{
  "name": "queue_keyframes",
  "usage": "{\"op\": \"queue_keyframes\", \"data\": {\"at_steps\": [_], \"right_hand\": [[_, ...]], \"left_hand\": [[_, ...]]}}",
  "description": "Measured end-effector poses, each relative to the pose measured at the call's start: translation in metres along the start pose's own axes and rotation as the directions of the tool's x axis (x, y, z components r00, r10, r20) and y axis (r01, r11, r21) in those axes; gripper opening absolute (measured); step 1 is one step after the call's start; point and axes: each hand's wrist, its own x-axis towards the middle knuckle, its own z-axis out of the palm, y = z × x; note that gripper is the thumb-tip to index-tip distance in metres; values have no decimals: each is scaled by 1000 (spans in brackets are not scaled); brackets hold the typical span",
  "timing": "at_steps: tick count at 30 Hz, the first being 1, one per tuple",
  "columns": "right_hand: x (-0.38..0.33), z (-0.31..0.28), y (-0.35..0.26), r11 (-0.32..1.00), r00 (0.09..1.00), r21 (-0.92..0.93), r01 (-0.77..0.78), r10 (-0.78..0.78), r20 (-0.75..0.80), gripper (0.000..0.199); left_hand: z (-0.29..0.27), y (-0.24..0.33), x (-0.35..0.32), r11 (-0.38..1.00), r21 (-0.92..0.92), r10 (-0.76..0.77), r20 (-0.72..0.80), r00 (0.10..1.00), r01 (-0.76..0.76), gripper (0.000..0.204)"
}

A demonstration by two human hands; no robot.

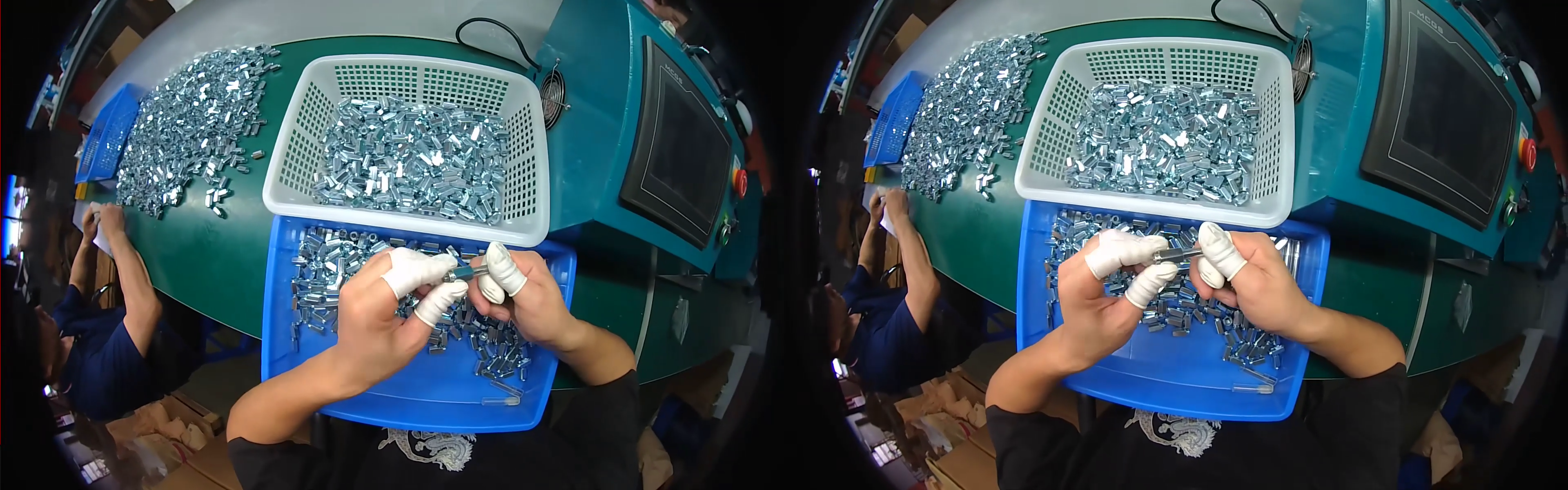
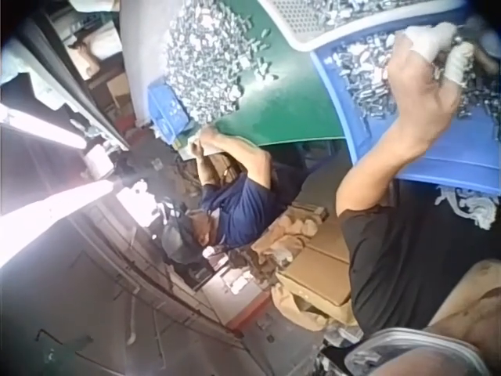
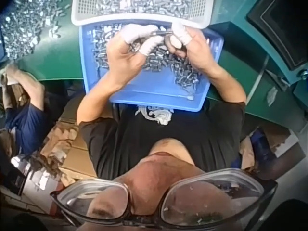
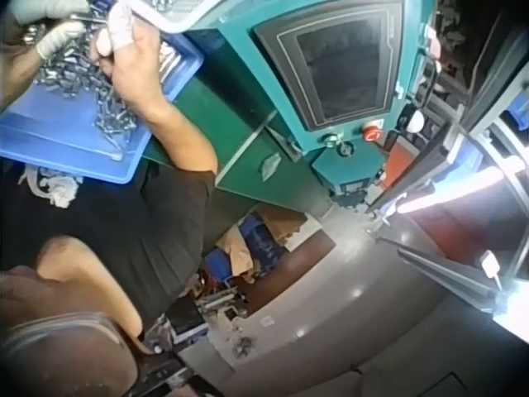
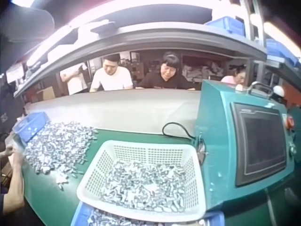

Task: Inspecting and sorting small metal components on a production line.

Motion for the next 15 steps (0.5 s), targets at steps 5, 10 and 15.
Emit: {"op": "queue_keyframes", "data": {"at_steps": [5, 10, 15], "right_hand": [[2, -8, 0, 911, 932, 248, -330, 274, 236, 52], [4, -11, 1, 872, 907, 310, -378, 281, 314, 51], [5, -7, 0, 957, 989, 253, -140, 124, 78, 49]], "left_hand": [[2, 8, 6, 977, 28, 214, -5, 977, -214, 27], [2, 6, 6, 981, -8, 195, 12, 981, -195, 28], [-11, -5, 15, 994, -21, 109, -22, 994, -109, 23]]}}
